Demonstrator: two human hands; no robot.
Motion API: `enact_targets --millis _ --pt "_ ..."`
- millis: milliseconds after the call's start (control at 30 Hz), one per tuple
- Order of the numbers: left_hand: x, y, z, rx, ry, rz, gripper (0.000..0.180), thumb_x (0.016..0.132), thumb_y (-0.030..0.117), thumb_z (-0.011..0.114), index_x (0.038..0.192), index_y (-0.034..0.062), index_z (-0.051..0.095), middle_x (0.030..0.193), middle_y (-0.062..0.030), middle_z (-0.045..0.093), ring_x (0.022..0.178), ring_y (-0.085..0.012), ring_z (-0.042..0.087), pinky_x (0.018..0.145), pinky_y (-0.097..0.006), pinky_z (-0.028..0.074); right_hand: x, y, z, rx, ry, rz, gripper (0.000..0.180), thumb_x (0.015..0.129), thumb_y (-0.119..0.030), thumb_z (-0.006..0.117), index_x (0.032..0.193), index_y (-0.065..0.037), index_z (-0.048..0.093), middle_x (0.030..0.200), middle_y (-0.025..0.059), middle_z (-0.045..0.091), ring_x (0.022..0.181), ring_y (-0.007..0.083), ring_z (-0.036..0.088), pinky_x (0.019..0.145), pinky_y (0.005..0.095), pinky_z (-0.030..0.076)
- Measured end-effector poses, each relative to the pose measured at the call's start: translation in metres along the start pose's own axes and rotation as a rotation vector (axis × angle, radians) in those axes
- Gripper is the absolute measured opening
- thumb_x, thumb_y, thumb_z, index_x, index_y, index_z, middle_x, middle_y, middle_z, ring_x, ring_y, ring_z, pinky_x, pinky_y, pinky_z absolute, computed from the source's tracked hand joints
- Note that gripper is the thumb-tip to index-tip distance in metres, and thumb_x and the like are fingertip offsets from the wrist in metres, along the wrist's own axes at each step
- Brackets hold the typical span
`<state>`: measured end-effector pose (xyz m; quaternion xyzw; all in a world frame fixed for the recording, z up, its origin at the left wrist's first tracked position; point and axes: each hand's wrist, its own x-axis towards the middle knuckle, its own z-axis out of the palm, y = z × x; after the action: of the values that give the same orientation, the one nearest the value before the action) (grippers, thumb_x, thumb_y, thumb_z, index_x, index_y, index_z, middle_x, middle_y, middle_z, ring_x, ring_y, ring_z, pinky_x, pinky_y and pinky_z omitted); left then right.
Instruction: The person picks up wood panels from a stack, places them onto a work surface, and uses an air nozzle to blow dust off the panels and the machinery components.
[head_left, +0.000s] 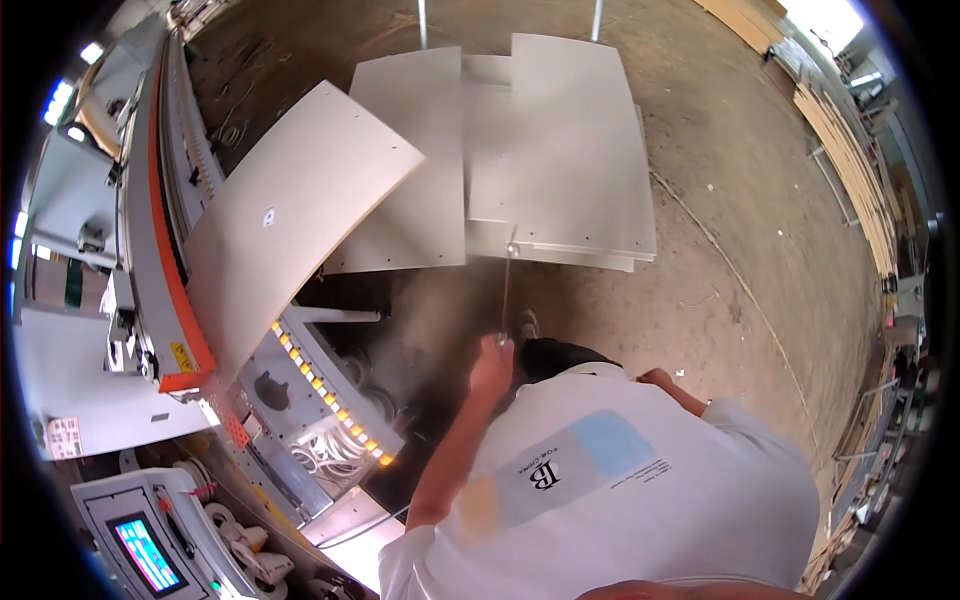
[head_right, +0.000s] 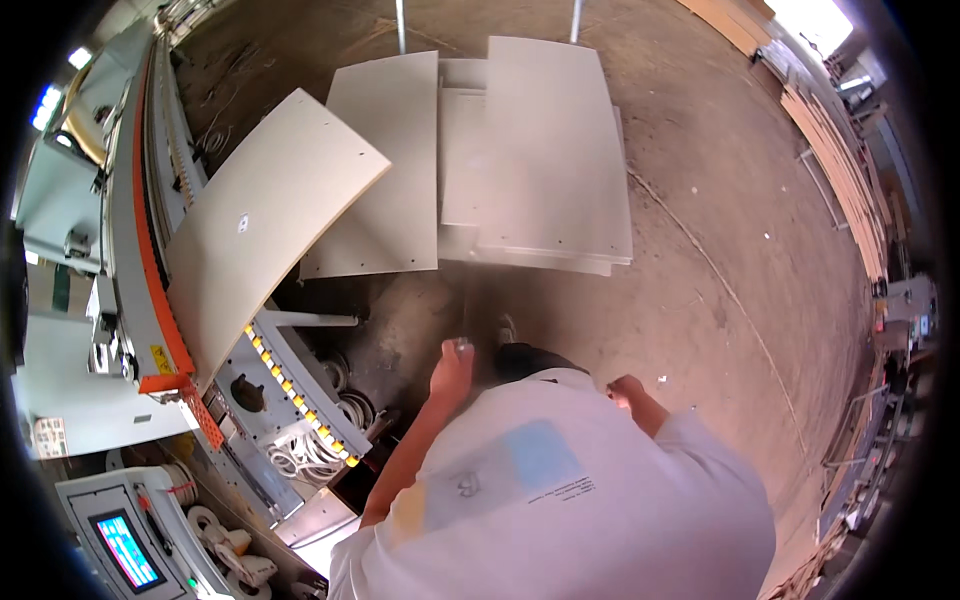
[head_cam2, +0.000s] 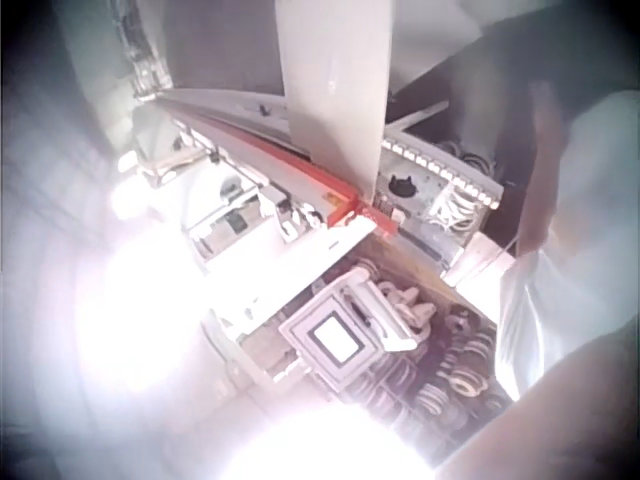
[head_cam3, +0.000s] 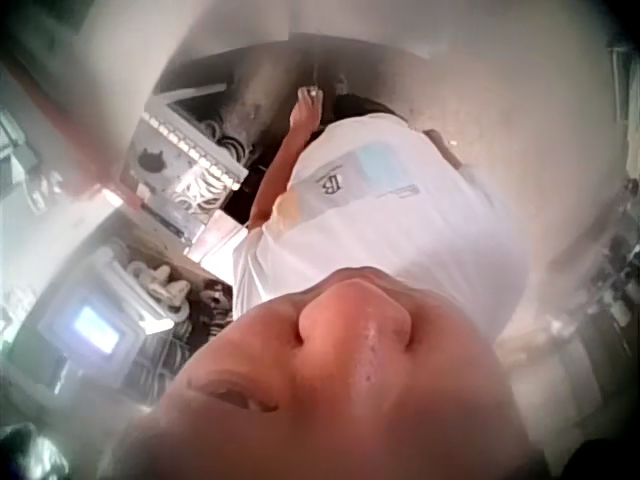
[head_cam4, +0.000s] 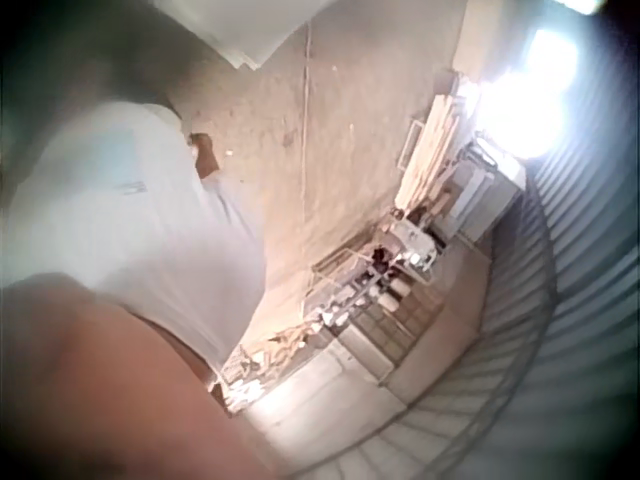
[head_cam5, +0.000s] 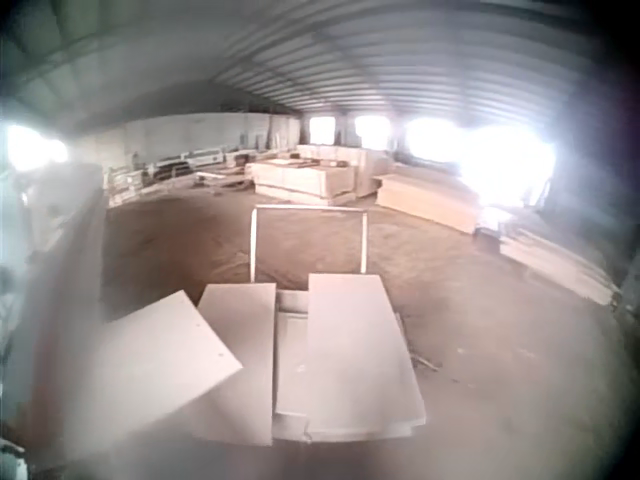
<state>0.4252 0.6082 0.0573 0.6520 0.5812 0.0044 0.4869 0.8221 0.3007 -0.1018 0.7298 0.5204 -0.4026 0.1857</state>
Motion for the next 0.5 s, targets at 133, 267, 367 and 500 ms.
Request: enact_targets --millis 133,267,367,500 --pt "0.038 0.025 0.029 0.064 0.01 0.229 0.046 0.106 0.047 0.047 0.128 0.0071 0.046 0.111 -0.0271 0.07 0.102 -0.0492 0.067 0.089 -0.057 0.051 -0.026 0.02 0.024 0.472 0.2 0.263 0.034 0.086 -0.042 0.07 0.088 -0.01 0.081 0.097 0.0174 0.076 0.092 0.0375 0.072 0.087 0.0441 0.057" --pt "0.045 0.075 0.029 0.248 -0.252 0.32 0.044 0.105 0.046 0.051 0.121 0.0047 0.053 0.107 -0.0253 0.071 0.1 -0.0445 0.069 0.084 -0.054 0.053 -0.002 0.013 0.01 0.305 0.279 0.113 0.031 0.088 -0.038 0.068 0.092 -0.01 0.081 0.094 0.0163 0.077 0.089 0.034 0.073 0.079 0.0439 0.057" --pt "0.108 -0.01 0.023 0.261 0.034 0.263 0.041 0.104 0.043 0.054 0.11 0.0036 0.059 0.087 -0.0179 0.069 0.078 -0.0341 0.069 0.064 -0.047 0.051 0.025 -0.013 -0.067 0.215 0.368 -0.149 0.028 0.088 -0.033 0.066 0.092 -0.01 0.081 0.083 0.0158 0.076 0.074 0.0288 0.073 0.066 0.0418 0.057" --pt "0.112 -0.058 -0.032 -0.625 0.328 -0.464 0.033 0.103 0.037 0.055 0.101 0.0039 0.056 0.059 -0.0077 0.053 0.042 -0.0198 0.051 0.039 -0.038 0.041 0.031 -0.038 -0.143 0.874 0.325 0.108 0.028 0.088 -0.029 0.064 0.089 -0.006 0.079 0.068 0.0131 0.069 0.054 0.0231 0.065 0.054 0.038 0.053"
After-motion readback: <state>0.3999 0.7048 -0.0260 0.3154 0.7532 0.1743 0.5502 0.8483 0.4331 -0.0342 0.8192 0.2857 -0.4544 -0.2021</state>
